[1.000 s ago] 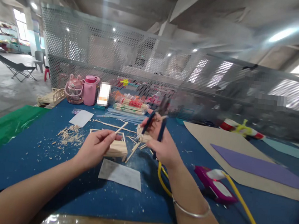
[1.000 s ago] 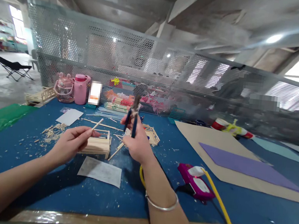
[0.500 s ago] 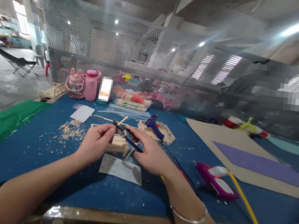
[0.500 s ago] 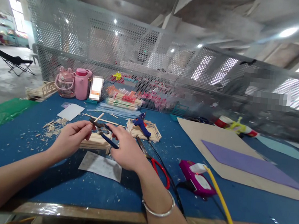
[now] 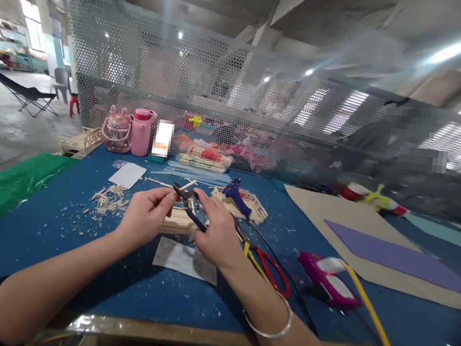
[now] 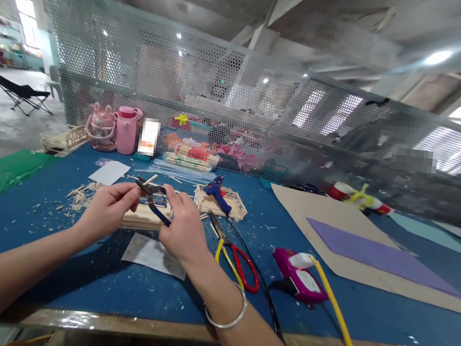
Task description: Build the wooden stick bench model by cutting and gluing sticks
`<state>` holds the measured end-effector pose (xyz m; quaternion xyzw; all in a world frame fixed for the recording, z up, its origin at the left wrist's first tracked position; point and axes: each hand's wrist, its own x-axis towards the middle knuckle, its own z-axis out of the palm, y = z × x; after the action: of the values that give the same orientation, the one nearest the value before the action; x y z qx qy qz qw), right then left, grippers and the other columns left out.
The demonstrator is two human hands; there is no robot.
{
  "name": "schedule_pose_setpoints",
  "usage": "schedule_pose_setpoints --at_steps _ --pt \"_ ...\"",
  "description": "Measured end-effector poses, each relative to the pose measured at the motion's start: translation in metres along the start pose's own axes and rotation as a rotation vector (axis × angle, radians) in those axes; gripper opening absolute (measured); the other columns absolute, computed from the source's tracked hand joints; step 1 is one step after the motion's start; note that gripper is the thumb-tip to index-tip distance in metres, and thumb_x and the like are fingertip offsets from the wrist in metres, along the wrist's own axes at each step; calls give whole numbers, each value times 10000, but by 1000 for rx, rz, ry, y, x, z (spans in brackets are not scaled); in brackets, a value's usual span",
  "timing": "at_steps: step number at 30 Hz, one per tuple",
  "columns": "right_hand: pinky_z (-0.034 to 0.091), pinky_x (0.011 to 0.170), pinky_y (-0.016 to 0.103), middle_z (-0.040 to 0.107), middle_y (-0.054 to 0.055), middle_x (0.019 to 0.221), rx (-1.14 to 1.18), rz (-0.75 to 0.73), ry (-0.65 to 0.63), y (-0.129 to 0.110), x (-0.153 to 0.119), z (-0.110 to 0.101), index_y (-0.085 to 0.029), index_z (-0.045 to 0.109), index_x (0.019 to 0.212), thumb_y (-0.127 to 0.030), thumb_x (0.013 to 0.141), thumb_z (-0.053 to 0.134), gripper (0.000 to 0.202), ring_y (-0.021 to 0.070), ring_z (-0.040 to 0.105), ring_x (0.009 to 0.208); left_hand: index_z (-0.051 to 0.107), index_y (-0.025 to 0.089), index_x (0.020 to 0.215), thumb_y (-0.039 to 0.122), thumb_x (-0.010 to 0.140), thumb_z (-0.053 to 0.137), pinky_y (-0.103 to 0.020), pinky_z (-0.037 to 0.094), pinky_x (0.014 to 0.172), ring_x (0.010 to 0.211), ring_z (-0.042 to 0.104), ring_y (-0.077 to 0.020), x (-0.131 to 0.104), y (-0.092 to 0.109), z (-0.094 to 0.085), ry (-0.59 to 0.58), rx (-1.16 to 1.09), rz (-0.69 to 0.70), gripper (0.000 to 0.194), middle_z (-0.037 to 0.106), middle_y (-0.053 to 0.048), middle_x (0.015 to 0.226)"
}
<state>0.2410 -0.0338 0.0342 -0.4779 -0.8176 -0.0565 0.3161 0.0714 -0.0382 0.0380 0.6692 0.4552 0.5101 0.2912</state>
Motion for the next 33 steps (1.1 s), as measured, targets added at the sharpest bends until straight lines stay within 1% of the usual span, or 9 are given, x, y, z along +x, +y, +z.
schedule_pose_setpoints --at_steps 3,6,11,14,16,19,24,28,33 --pt "398 789 429 534 149 913 -174 0 47 -1 3 0 -82 428 1299 -177 677 505 634 289 485 867 475 174 531 371 846 392 -219 283 494 473 370 -90 1 1 1 7 -12 -64 381 429 44 472" --pt "391 790 426 532 143 910 -139 10 62 -2 4 0 -88 428 1301 -187 678 502 636 283 479 865 455 175 513 364 842 402 -219 300 514 492 395 -95 3 4 -1 3 11 -52 383 439 40 475" --pt "428 659 317 556 40 804 612 101 -205 4 6 -17 -189 477 1236 -137 592 437 647 177 509 713 562 169 640 371 835 424 -217 348 552 515 439 -102 3 5 -5 -12 -1 17 313 464 45 493" --pt "424 612 290 533 19 764 933 270 -139 19 8 -43 -181 474 1213 -168 579 432 636 154 513 669 604 162 734 387 841 420 -217 354 545 513 442 -100 2 2 -4 -68 -31 17 310 470 47 500" --pt "427 650 301 553 24 780 753 355 -110 31 5 -60 -172 512 1169 -201 606 487 564 178 539 738 610 161 750 393 847 411 -218 355 542 515 444 -100 1 1 -3 -98 -30 23 320 480 44 510" --pt "418 783 357 605 75 955 235 453 -292 48 -10 -73 -177 541 1168 -275 653 551 524 242 550 906 611 165 746 385 855 404 -226 382 573 564 487 -113 -1 1 -1 -122 11 43 321 526 26 551" --pt "419 794 393 574 173 1081 -294 494 -573 64 -42 -54 -122 489 1249 -412 728 538 598 307 544 987 628 171 945 231 867 363 -282 434 763 845 563 -159 -2 2 3 -144 134 147 283 626 -49 882" --pt "418 767 405 571 185 1073 -480 444 -575 69 -50 -36 -128 504 1229 -507 772 475 594 328 536 1002 607 154 1052 75 810 339 -295 450 758 819 563 -158 -4 -5 6 -246 266 216 369 602 -63 866" --pt "408 796 404 547 179 1185 -544 353 -458 62 -46 -31 -146 519 1214 -631 754 444 673 336 517 1053 591 140 1072 31 789 374 -284 466 732 787 577 -151 -7 -10 10 -365 327 243 373 625 -64 859"
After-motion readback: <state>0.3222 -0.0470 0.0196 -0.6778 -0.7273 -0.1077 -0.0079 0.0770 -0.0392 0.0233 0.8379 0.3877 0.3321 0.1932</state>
